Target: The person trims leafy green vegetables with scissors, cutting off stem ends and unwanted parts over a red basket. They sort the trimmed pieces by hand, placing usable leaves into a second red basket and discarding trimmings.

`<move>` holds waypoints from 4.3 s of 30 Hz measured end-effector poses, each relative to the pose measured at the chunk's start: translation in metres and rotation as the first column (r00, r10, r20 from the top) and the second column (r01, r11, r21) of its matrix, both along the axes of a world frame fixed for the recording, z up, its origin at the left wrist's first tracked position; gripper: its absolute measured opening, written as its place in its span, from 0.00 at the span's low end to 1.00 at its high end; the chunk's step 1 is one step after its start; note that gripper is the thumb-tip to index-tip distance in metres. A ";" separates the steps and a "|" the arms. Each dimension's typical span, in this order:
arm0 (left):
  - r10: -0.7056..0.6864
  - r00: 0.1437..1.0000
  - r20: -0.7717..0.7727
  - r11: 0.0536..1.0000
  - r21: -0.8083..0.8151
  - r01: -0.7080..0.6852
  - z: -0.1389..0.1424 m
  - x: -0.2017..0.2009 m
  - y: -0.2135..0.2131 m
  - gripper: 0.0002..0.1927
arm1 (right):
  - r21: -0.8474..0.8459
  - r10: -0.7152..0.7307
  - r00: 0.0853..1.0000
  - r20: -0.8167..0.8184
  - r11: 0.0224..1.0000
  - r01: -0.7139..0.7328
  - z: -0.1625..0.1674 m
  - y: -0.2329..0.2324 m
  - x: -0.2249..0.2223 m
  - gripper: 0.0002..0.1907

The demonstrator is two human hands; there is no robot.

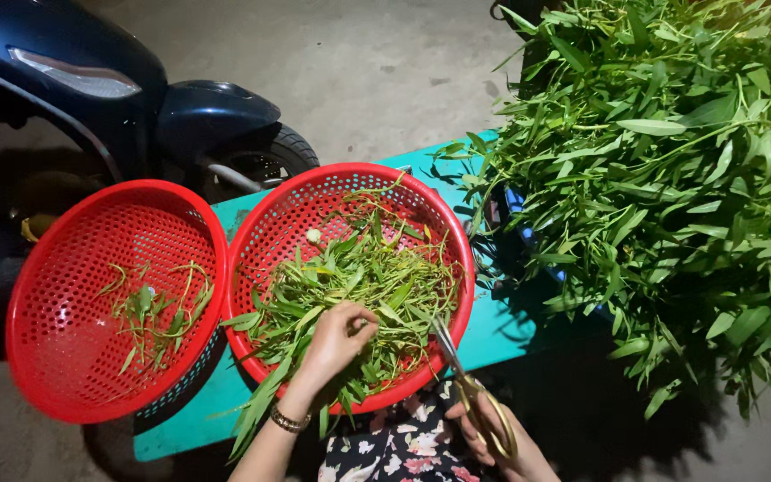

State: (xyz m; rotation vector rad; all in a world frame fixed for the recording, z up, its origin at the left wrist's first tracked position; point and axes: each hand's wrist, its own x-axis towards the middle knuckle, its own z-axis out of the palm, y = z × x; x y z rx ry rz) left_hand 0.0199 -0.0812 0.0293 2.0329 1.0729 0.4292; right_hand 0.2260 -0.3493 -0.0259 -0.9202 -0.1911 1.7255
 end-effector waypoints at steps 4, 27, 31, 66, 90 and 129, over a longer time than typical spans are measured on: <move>0.073 0.997 -0.003 0.985 0.155 -0.071 0.018 -0.008 0.004 0.07 | -0.024 0.038 0.997 -0.066 0.999 -0.040 0.007 -0.006 -0.009 0.31; 0.007 0.997 -0.079 0.980 0.199 0.009 0.027 -0.005 -0.013 0.09 | -0.137 -0.073 0.870 -0.488 0.990 0.006 -0.023 0.030 0.001 0.40; 0.177 0.975 -0.133 0.934 0.336 -0.124 0.036 -0.028 0.050 0.08 | -0.146 -0.088 0.897 -0.434 0.989 0.026 -0.023 0.032 0.000 0.39; -0.218 0.934 -0.283 0.908 0.293 0.300 0.058 -0.005 0.004 0.27 | -0.080 0.019 0.990 0.141 0.997 -0.007 -0.002 0.021 -0.006 0.27; -0.126 0.962 -0.241 0.904 0.371 0.211 0.058 -0.025 -0.017 0.09 | -0.057 0.188 0.982 0.012 0.981 -0.188 0.007 0.010 -0.018 0.29; 0.295 0.819 0.493 0.857 -0.516 0.002 0.072 -0.010 0.084 0.15 | -0.026 -0.097 0.995 -0.021 0.995 0.096 0.017 0.016 0.013 0.29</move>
